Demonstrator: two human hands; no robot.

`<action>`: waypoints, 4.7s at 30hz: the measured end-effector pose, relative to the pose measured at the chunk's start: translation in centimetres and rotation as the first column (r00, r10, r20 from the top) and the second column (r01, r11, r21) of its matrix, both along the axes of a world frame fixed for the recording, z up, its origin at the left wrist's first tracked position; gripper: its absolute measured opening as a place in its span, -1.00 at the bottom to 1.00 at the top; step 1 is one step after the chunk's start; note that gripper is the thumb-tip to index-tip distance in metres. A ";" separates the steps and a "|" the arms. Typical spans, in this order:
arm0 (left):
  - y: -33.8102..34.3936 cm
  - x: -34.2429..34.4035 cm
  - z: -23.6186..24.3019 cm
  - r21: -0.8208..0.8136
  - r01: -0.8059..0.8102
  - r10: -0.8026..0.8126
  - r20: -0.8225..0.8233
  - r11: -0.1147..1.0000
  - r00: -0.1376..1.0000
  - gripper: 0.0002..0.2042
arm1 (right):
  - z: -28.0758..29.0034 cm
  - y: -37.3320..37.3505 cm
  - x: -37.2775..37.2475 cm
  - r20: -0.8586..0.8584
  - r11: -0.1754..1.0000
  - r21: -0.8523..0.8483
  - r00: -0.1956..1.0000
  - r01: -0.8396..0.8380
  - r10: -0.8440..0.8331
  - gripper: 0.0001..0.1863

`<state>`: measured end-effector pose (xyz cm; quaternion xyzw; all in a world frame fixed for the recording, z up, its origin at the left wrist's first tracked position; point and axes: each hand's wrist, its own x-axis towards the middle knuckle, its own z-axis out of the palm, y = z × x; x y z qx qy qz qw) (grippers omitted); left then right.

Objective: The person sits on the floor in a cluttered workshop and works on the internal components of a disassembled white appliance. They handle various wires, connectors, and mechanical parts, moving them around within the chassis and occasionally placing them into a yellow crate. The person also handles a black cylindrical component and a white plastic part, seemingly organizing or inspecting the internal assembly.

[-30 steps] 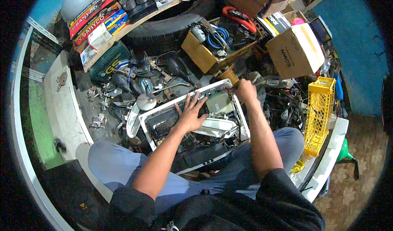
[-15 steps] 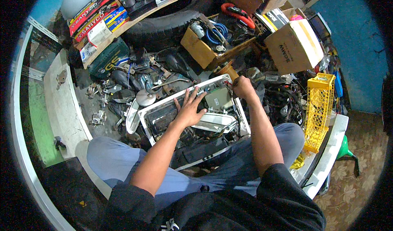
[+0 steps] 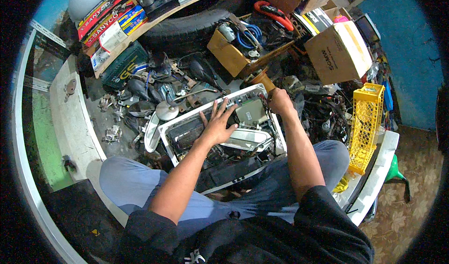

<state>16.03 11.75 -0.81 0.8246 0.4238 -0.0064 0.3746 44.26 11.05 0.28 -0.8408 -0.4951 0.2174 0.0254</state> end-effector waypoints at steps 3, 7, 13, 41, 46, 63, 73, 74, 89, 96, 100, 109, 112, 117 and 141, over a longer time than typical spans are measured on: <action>0.0 -0.1 -0.1 0.009 0.002 -0.002 0.001 1.000 1.000 -0.25 | 0.7 -0.2 -0.4 -0.003 0.994 0.113 1.000 -0.007 0.007 -0.76; -0.1 -0.1 -0.2 -0.013 -0.006 0.007 0.015 1.000 1.000 -0.25 | 3.2 -0.2 -2.1 -0.049 0.979 0.205 0.999 0.006 0.004 -0.79; -0.2 -0.2 -0.5 0.010 -0.021 0.021 0.035 1.000 0.999 -0.25 | 2.8 -0.6 -3.6 0.022 0.984 0.176 1.000 -0.024 0.021 -0.81; 3.3 -9.9 -3.5 0.255 -0.598 0.540 0.264 0.760 0.799 -0.50 | -0.3 2.3 -16.1 -0.055 0.810 0.419 0.879 -0.409 0.473 -0.68; 5.8 -11.2 -6.0 0.303 -0.694 0.632 0.287 0.653 0.720 -0.49 | -2.0 5.6 -19.3 -0.253 0.858 0.427 0.872 -0.287 0.418 -0.73; 6.9 -9.4 -4.0 0.384 -0.615 0.719 -0.247 0.688 0.650 -0.31 | -12.3 16.9 -27.5 -0.547 0.818 0.553 0.810 0.159 0.212 -0.44; 7.2 -9.5 -3.5 0.335 -0.664 0.743 -0.274 0.669 0.610 -0.08 | -12.2 18.2 -29.3 -0.445 0.809 0.585 0.809 -0.062 0.384 -0.68; 7.2 -9.5 -3.5 0.343 -0.669 0.751 -0.260 0.660 0.607 -0.08 | -11.8 19.0 -29.6 -0.482 0.784 0.620 0.802 0.028 0.352 -0.65; 6.9 -9.4 -3.8 0.355 -0.643 0.733 -0.269 0.679 0.625 -0.13 | -10.4 21.8 -30.5 -0.526 0.936 0.300 0.850 0.182 0.004 -0.69; 6.8 -9.3 -3.1 0.309 -0.668 0.735 -0.241 0.677 0.633 -0.10 | -4.2 17.7 -26.2 -0.336 0.909 0.402 0.904 -0.115 0.263 -0.52; 6.6 -8.9 -4.2 0.344 -0.668 0.745 -0.181 0.660 0.642 -0.11 | 2.3 14.8 -21.7 -0.191 0.663 0.739 0.906 -0.120 0.377 -0.73; 8.8 -8.1 -2.4 0.061 -0.749 0.743 0.095 0.659 0.662 -0.36 | 17.8 -1.9 -10.8 -0.367 0.725 0.688 0.878 0.034 0.308 -0.71; 8.7 -5.1 7.4 -0.215 -0.453 0.501 0.313 0.865 0.807 -0.22 | 18.3 -5.3 -7.0 -0.505 0.688 0.696 0.821 0.204 0.268 -0.75; 4.9 -4.9 18.5 -0.075 -0.216 0.227 0.430 0.974 0.874 -0.39 | 19.3 -5.3 -9.3 -0.660 0.680 0.614 0.733 0.401 0.164 -0.78; -1.8 -11.8 3.5 -0.432 -0.562 0.708 0.379 0.705 0.596 -0.80 | 9.4 -3.8 -20.4 -0.191 0.802 0.401 0.815 -0.444 0.547 -0.57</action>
